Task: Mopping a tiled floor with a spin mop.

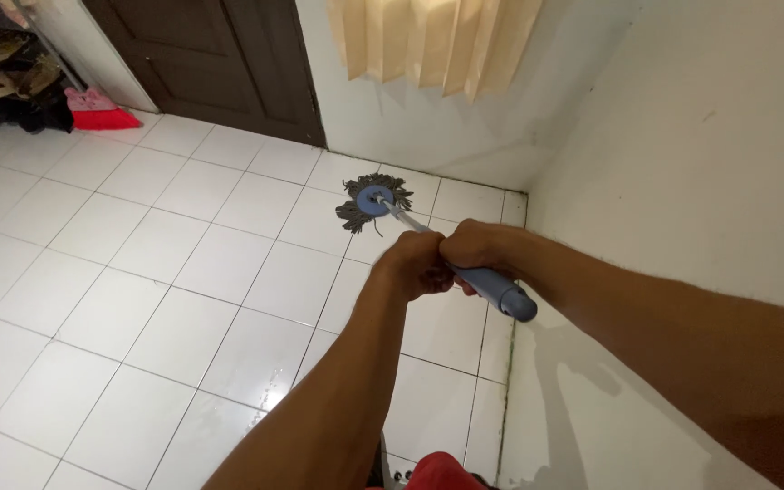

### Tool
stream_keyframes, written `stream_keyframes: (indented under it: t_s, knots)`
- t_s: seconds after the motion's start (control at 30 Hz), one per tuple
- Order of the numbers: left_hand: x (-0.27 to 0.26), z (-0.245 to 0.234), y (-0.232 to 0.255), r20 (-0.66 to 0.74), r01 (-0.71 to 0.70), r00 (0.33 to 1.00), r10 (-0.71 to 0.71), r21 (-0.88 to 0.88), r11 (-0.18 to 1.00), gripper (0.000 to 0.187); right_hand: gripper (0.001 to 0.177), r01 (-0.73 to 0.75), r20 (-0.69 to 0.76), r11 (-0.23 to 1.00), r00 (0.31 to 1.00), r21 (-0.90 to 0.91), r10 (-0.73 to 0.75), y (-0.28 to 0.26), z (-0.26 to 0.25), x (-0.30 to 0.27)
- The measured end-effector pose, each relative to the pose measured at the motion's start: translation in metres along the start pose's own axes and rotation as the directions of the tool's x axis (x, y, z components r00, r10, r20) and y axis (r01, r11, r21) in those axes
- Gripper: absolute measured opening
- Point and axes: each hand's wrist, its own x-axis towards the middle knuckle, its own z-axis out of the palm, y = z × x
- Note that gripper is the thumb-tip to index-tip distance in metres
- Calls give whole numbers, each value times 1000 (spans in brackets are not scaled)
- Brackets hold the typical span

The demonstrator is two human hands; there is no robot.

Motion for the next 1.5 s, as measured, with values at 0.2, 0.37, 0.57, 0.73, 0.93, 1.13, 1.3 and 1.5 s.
stream_keyframes:
  t_s: [0.2, 0.37, 0.57, 0.73, 0.93, 1.13, 1.3, 1.5]
  knots:
    - [-4, -1, -12, -12, 21, 1000, -20, 100, 995, 14, 35, -24, 2, 999, 1000, 47, 24, 13, 11, -10]
    - [23, -11, -57, 59, 86, 995, -85, -22, 996, 18, 35, -40, 1, 996, 999, 83, 40, 29, 22, -19]
    - [-24, 18, -69, 26, 185, 982, -187, 67, 980, 25, 35, -76, 12, 989, 997, 128, 75, 58, 37, -61]
    - [-34, 42, -93, 30, 231, 972, -234, 65, 971, 20, 35, -221, 19, 959, 975, 178, 221, 65, 50, -107]
    - [-52, 67, -106, -181, 98, 981, -73, 133, 986, 26, 39, -190, 22, 950, 981, 248, 191, 63, 51, -131]
    - [-42, 67, -119, -214, 158, 970, -119, 178, 971, 28, 41, -266, 49, 928, 964, 262, 262, 72, 62, -125]
    - [29, 27, -147, -114, 30, 993, -17, 111, 993, 28, 38, -185, 16, 876, 980, 446, 199, 57, 65, -104]
    - [27, 2, -94, 61, 69, 996, -70, 24, 997, 34, 29, -76, 27, 783, 997, 617, 75, 59, 57, -4]
